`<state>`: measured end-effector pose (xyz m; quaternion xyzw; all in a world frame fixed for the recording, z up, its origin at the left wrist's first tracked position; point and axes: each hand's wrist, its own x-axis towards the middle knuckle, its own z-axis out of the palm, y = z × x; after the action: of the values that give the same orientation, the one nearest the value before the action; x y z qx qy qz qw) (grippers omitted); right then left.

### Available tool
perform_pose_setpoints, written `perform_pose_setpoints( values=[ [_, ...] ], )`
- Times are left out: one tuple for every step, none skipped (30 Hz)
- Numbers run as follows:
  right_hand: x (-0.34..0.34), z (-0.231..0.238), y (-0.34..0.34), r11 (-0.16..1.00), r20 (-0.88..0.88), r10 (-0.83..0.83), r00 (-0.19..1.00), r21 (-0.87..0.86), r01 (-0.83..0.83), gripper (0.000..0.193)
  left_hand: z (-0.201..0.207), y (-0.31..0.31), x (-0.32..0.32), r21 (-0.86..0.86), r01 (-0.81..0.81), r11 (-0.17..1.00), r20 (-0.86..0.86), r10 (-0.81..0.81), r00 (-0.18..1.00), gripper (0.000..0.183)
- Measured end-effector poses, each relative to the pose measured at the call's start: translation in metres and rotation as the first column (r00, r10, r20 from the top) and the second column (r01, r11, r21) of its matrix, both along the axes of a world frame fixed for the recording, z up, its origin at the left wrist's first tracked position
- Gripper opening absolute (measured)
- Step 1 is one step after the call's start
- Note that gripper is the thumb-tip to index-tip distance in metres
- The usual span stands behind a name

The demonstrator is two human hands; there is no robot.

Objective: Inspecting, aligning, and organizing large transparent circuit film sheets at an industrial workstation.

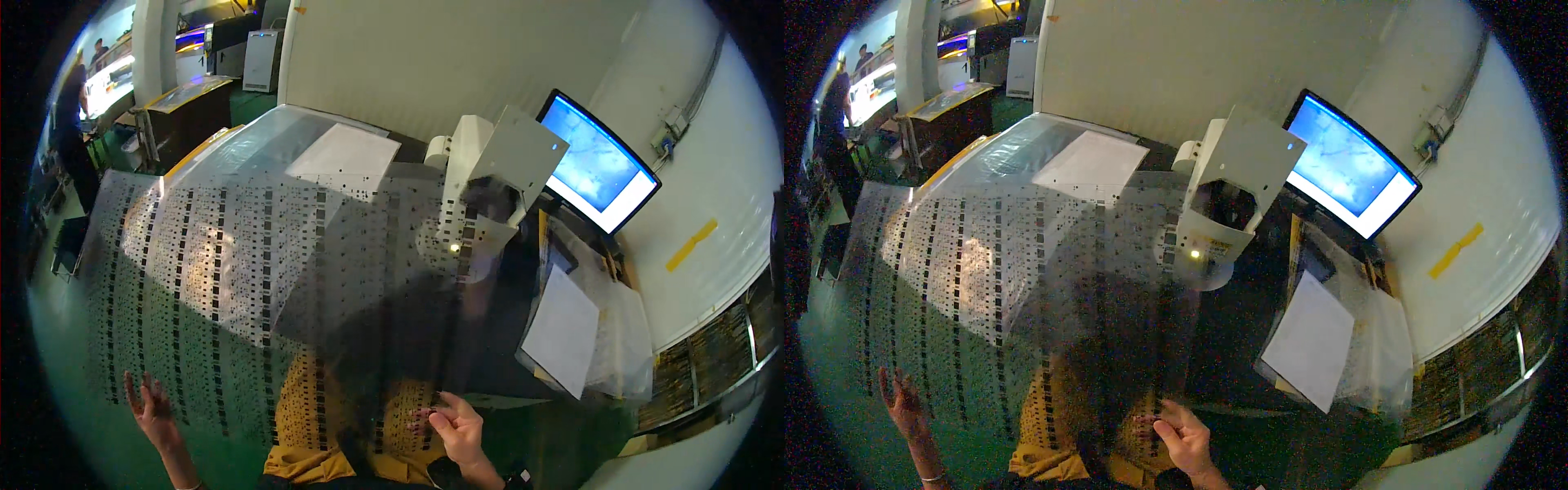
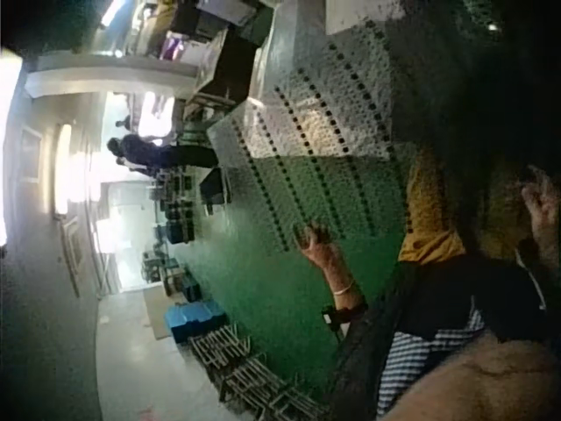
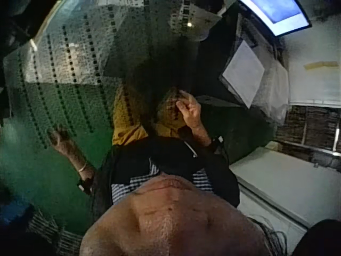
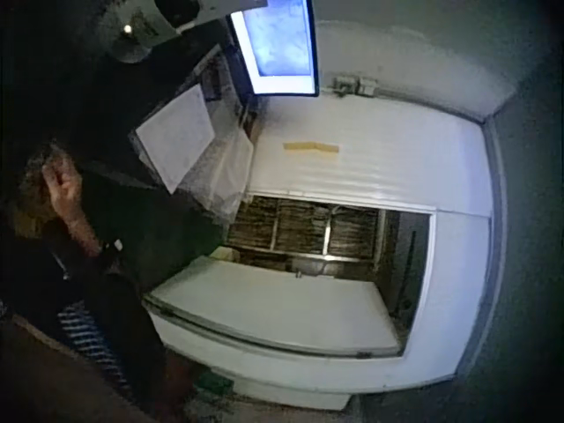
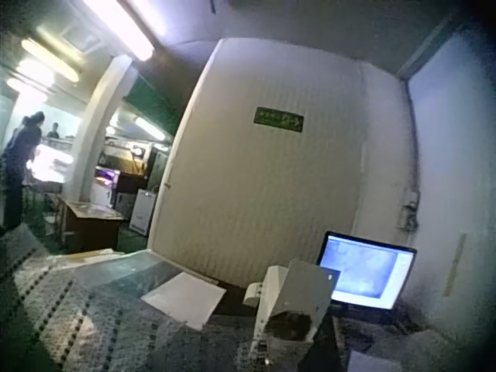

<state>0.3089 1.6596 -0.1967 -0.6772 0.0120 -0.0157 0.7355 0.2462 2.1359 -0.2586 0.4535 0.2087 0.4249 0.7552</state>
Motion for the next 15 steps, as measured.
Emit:
perform_pose_setpoints(
  values=[
    [-0.001,0.001,-0.001,1.000,0.003,0.011,1.000,-0.010,-0.011,0.040,0.002,0.000,0.001,-0.005,0.025,1.000,-0.025,-0.025,0.999,0.048],
    [-0.001,0.002,-0.003,1.000,0.005,0.023,1.000,-0.018,-0.023,0.039,-0.001,0.004,0.001,-0.001,0.029,1.000,-0.020,-0.029,0.999,0.048],
    [-0.001,0.001,-0.004,1.000,0.010,0.019,1.000,-0.014,-0.019,0.039,-0.007,0.010,-0.002,-0.006,0.058,0.998,-0.022,-0.059,0.998,0.047],
    [-0.001,0.001,-0.004,0.999,0.034,0.030,0.999,0.036,-0.032,0.040,-0.002,0.009,-0.001,-0.012,0.090,0.996,-0.028,-0.090,0.996,0.047],
    [-0.002,0.000,-0.003,0.995,0.058,0.041,0.998,0.086,-0.046,0.040,0.002,0.006,0.001,-0.006,0.095,0.996,-0.026,-0.095,0.995,0.047],
    [-0.003,0.000,-0.003,0.995,0.059,0.036,0.998,0.091,-0.041,0.040,0.006,0.002,0.002,0.009,0.066,0.998,-0.001,-0.066,0.998,0.046],
    [-0.004,-0.001,-0.004,0.997,0.074,0.037,0.997,0.063,-0.042,0.041,0.012,-0.005,0.003,0.023,0.035,0.999,0.026,-0.036,0.999,0.046],
    [-0.004,-0.001,-0.004,0.999,0.087,0.039,0.995,0.035,-0.042,0.042,0.015,-0.007,0.003,0.027,0.037,0.999,0.027,-0.038,0.999,0.046],
    [-0.006,-0.002,-0.005,0.998,0.089,0.037,0.995,0.038,-0.040,0.042,0.017,-0.009,0.003,0.033,0.031,0.999,0.023,-0.032,0.999,0.046],
    [-0.007,-0.003,-0.006,0.998,0.059,0.037,0.998,0.051,-0.040,0.043,0.019,-0.010,0.002,0.040,0.025,0.999,0.020,-0.026,0.999,0.046],
    [-0.008,-0.002,-0.007,0.997,0.030,0.038,0.999,0.062,-0.039,0.044,0.020,-0.010,0.002,0.042,0.025,0.999,0.021,-0.026,0.999,0.046],
    [-0.010,0.000,-0.007,0.997,0.031,0.038,0.999,0.064,-0.040,0.044,0.021,-0.010,0.001,0.031,0.037,0.999,0.027,-0.038,0.999,0.046],
    [-0.011,0.010,-0.006,0.997,0.004,0.046,0.999,0.067,-0.046,0.046,0.021,-0.010,0.001,0.020,0.050,0.999,0.032,-0.051,0.998,0.045],
    [-0.012,0.015,-0.005,0.996,-0.024,0.055,0.998,0.069,-0.053,0.047,0.019,-0.008,-0.001,0.021,0.051,0.998,0.032,-0.052,0.998,0.045],
    [-0.012,0.013,-0.005,0.996,-0.024,0.054,0.998,0.069,-0.052,0.047,0.016,-0.003,-0.003,0.020,0.070,0.997,0.014,-0.070,0.997,0.045]
  ],
)
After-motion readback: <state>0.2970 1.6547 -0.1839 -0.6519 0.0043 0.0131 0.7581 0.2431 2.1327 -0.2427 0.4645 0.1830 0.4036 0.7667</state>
